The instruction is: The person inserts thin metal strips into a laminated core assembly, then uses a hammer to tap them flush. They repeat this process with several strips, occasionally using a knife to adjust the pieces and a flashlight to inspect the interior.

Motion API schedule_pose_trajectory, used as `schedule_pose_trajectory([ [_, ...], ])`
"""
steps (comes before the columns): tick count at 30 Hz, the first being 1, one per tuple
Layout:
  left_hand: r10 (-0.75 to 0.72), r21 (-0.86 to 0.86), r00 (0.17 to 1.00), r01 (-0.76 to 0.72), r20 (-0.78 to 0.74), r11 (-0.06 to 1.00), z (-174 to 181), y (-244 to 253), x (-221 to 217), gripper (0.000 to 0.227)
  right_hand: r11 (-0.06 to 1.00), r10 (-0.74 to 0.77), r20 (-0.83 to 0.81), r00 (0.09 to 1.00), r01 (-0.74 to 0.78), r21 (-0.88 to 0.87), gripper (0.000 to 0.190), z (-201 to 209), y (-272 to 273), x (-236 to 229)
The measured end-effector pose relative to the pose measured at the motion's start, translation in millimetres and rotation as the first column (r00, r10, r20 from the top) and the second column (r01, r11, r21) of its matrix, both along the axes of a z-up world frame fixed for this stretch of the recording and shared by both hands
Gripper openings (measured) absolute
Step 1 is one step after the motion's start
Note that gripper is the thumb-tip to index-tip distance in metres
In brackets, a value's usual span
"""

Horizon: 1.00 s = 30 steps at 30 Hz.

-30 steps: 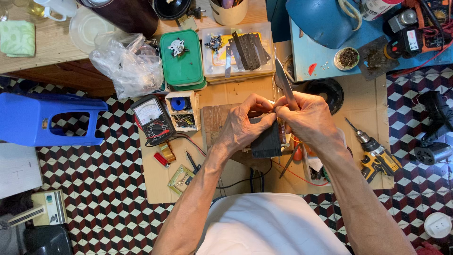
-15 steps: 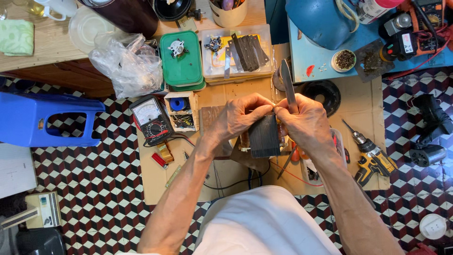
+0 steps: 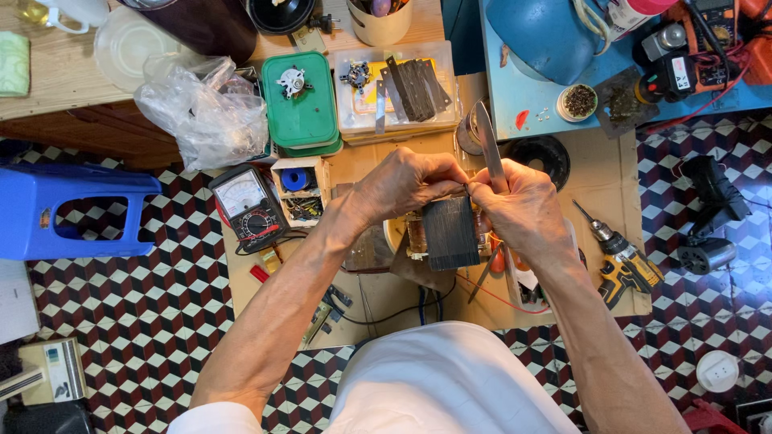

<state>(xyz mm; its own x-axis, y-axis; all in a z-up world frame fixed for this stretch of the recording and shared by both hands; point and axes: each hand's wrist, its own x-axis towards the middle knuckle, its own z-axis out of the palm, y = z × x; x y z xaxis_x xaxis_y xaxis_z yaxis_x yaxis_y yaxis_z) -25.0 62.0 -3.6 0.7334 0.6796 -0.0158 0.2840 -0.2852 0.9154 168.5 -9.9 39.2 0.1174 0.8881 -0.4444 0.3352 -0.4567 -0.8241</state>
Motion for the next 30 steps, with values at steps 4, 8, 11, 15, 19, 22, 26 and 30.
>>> schedule_pose_trajectory([
  [4, 0.009, 0.070, 0.998, -0.013, 0.056, 0.997, -3.6, -2.8, -2.8, 0.019, 0.999, -0.017, 0.029, 0.999, 0.018, -0.028, 0.011, 3.3, -0.3, -3.3],
  [8, 0.039, 0.015, 0.997, -0.040, 0.065, 0.999, -7.7, -3.0, -3.2, 0.019, 1.000, 0.005, 0.030, 1.000, -0.005, 0.010, 0.011, 4.5, 0.5, -4.3],
  [11, 0.068, -0.033, 0.994, -0.066, 0.083, 0.997, -10.2, -3.0, -2.0, 0.018, 1.000, -0.001, 0.049, 0.999, 0.000, 0.012, 0.010, 4.9, -1.5, -4.7],
  [15, 0.103, -0.089, 0.990, -0.094, 0.099, 0.992, -12.6, -3.2, -1.1, 0.018, 1.000, -0.008, 0.048, 0.999, 0.007, 0.013, 0.007, 5.0, -2.6, -6.3],
  [19, 0.106, -0.125, 0.986, -0.091, 0.128, 0.988, -15.4, -3.7, -1.6, 0.018, 0.999, -0.035, 0.012, 0.999, 0.035, 0.000, 0.008, 8.2, -3.1, -9.0],
  [22, 0.116, -0.161, 0.984, -0.094, 0.137, 0.983, -17.3, -4.7, -3.1, 0.018, 0.999, -0.037, -0.039, 0.999, 0.037, 0.013, 0.012, 16.3, -5.6, -12.2],
  [26, 0.126, -0.199, 0.981, -0.096, 0.147, 0.975, -22.3, -5.2, -1.6, 0.017, 0.989, -0.111, -0.072, 0.991, 0.103, -0.108, 0.016, 24.9, -11.8, -15.9],
  [30, 0.141, -0.214, 0.983, -0.113, 0.119, 0.970, -25.9, -1.7, 0.5, 0.015, 0.991, -0.075, -0.036, 0.997, 0.071, -0.110, 0.018, 22.5, -18.9, -12.6],
])
